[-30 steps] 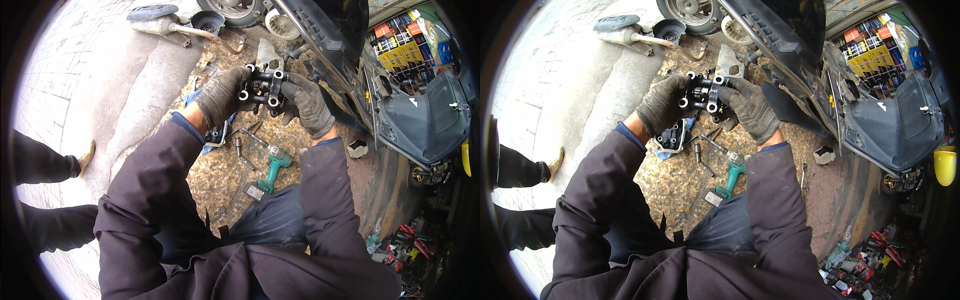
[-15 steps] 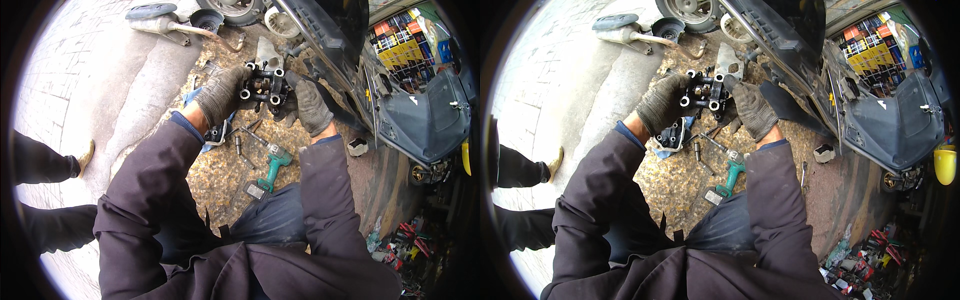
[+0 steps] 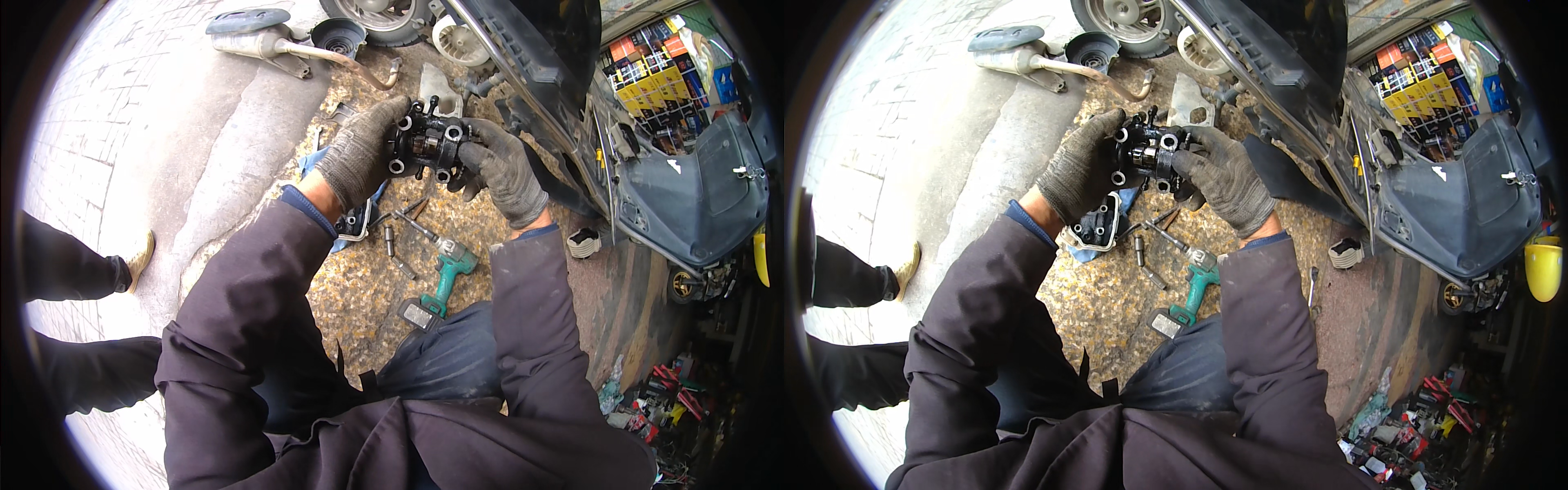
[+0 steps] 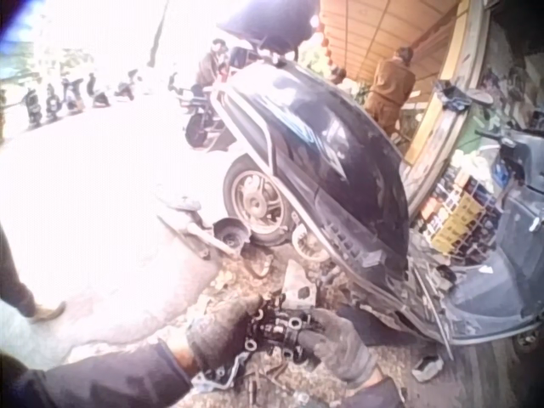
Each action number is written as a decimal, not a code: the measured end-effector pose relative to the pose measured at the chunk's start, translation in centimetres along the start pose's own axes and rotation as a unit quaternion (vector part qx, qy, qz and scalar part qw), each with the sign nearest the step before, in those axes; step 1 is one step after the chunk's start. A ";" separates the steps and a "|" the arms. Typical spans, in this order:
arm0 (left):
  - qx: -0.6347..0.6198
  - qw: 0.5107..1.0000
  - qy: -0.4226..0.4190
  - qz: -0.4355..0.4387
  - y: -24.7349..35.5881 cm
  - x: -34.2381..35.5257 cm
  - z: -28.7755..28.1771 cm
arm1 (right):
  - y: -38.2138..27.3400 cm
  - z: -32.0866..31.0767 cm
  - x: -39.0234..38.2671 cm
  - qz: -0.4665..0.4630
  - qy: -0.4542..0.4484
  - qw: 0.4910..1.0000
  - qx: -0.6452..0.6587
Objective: The person removes a motorcycle engine cover, places it on the floor, and uses a cordless impact wrench to disassemble the cover into smaller components. They handle the parts with gloved hands and set them aside on a cloth.
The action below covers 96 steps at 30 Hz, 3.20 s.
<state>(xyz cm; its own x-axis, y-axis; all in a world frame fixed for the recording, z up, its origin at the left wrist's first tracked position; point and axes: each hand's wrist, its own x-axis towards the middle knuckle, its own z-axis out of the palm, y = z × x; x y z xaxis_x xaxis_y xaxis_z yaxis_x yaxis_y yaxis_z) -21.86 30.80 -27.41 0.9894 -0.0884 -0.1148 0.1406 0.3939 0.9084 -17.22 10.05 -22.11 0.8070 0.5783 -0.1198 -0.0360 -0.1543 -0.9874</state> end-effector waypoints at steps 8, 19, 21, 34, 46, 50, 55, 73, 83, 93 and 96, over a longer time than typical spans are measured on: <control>-0.149 0.977 0.033 -0.149 1.2 -0.4 0.7 | 1.3 -0.1 0.4 -0.097 -0.010 0.994 -0.042; -0.221 0.968 0.005 -0.122 1.0 -0.2 0.6 | 0.7 0.5 0.2 -0.101 0.003 0.990 -0.103; -0.237 0.964 0.008 -0.123 1.1 -0.2 0.7 | 0.4 0.8 0.0 -0.095 0.004 0.988 -0.121; -0.250 0.959 0.065 -0.120 0.6 0.0 0.6 | -0.4 1.9 0.1 -0.253 0.045 0.900 -0.353; 0.000 0.987 0.061 0.149 -0.9 0.9 -0.6 | -0.6 2.1 0.0 -0.225 0.061 0.945 -0.231; -0.100 0.986 0.059 0.122 -0.5 0.9 -0.1 | 0.2 1.9 0.0 -0.178 0.055 0.979 -0.079; -0.212 0.970 0.055 0.102 0.1 0.5 0.3 | 1.2 1.6 0.6 -0.184 0.032 0.982 0.025; -0.239 0.963 0.008 -0.128 1.2 -0.8 1.0 | 1.1 1.5 0.2 -0.127 -0.003 0.991 -0.038; -0.249 0.966 -0.009 -0.069 0.1 0.0 0.4 | 0.5 1.6 0.5 -0.121 0.016 0.992 -0.017; -0.298 0.952 -0.054 -0.051 0.0 0.1 -0.7 | 8.2 -5.7 2.8 -0.111 -0.151 0.958 0.217; -0.331 0.941 -0.049 -0.048 0.8 -0.6 -1.4 | 15.2 -9.0 -0.2 0.292 -0.013 0.929 0.227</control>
<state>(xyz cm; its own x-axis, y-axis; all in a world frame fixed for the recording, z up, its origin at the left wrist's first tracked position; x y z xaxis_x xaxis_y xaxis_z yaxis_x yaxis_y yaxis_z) -22.28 32.43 -27.16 0.9676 -0.2238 -0.1171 0.2526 0.8608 0.4418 -12.60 0.42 -36.16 0.5575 0.5212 -0.6462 -0.7133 -0.0976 -0.6940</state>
